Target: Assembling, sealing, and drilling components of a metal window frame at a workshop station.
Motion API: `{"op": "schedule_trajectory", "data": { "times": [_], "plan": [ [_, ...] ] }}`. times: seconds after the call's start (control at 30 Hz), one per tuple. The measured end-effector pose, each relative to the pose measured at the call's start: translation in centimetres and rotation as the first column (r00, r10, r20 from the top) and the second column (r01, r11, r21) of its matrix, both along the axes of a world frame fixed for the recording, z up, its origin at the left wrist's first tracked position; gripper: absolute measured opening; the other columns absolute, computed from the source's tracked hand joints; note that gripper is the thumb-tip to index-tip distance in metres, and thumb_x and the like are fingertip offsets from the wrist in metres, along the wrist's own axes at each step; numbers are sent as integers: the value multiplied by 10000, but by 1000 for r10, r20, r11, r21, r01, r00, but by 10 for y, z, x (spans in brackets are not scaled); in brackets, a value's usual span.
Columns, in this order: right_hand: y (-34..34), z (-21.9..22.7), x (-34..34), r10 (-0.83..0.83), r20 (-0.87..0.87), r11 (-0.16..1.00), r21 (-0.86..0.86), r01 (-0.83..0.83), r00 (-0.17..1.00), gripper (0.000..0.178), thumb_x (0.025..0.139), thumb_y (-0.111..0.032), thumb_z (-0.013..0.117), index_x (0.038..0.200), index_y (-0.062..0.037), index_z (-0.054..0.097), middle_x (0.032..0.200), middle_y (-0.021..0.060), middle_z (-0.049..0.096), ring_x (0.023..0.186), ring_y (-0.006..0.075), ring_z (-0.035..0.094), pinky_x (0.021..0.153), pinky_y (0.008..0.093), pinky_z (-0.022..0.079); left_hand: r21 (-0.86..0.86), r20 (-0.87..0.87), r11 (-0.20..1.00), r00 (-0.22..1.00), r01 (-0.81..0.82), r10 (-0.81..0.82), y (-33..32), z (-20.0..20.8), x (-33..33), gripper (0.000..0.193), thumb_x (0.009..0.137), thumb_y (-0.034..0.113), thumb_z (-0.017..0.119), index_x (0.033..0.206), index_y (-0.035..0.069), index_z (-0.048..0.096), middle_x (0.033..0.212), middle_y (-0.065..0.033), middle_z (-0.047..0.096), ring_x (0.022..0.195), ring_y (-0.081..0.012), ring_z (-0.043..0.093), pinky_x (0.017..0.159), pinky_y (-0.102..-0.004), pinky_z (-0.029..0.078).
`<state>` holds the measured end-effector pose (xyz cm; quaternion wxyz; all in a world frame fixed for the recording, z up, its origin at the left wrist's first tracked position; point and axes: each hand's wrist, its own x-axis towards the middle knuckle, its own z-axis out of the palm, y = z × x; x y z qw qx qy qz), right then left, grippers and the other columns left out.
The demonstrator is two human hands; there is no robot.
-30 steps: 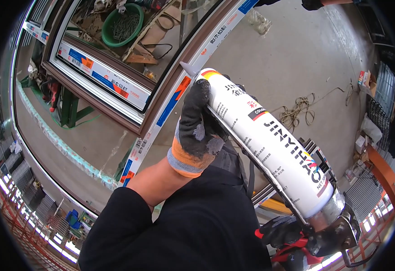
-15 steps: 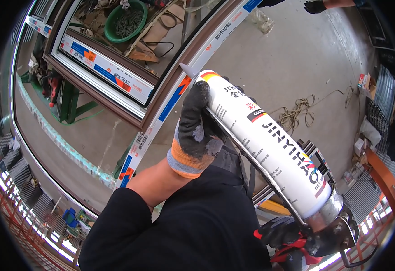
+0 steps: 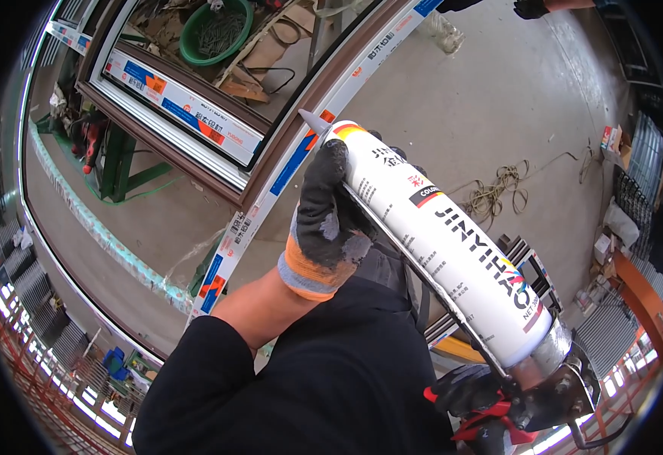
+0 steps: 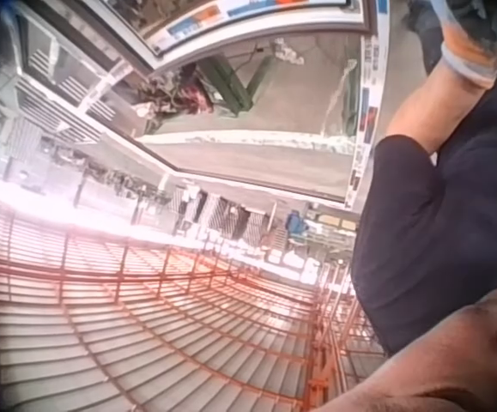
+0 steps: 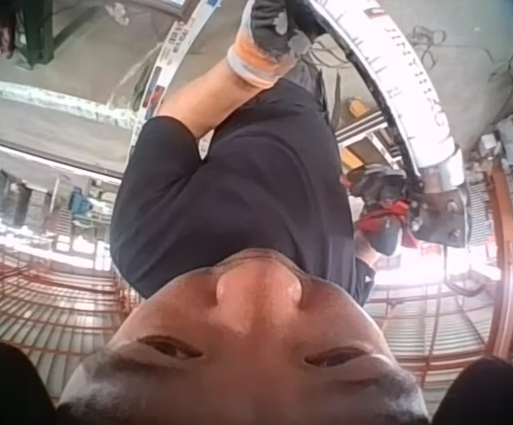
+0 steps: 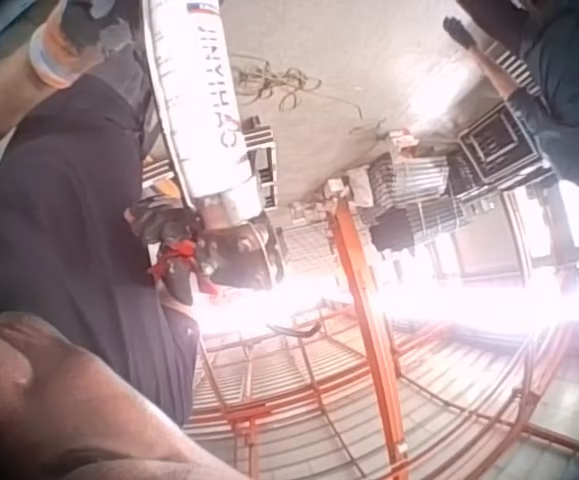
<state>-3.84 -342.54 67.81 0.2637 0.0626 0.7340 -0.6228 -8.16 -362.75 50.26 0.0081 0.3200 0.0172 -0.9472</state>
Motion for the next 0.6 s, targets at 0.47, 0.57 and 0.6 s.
{"op": "schedule_trajectory", "data": {
  "times": [0.47,0.57,0.6],
  "plan": [
    [37,4,37,-43,313,996,-57,64,949,430,921,-480,444,803,-67,465,701,154,528,687,313,560,710,426,480,-142,-92,990,995,14,-28,-1,-6,34,433,949,374,579,1259,76,530,1139,-178,640,1081,-329,644,967,-480,524],
    [49,-3,40,-46,376,994,-74,79,925,430,915,-479,453,807,-63,469,716,158,537,704,314,565,722,426,480,-67,-28,998,999,21,-23,-3,-7,41,439,945,379,584,1246,64,532,1125,-179,645,1074,-331,647,960,-484,528],
    [50,-6,40,-26,382,995,-83,62,924,428,917,-477,453,808,-63,470,718,157,538,705,313,565,722,425,480,-68,-26,997,999,20,-22,-4,-8,42,439,945,379,584,1246,64,532,1125,-179,645,1074,-331,647,960,-484,528]
  ]
}}
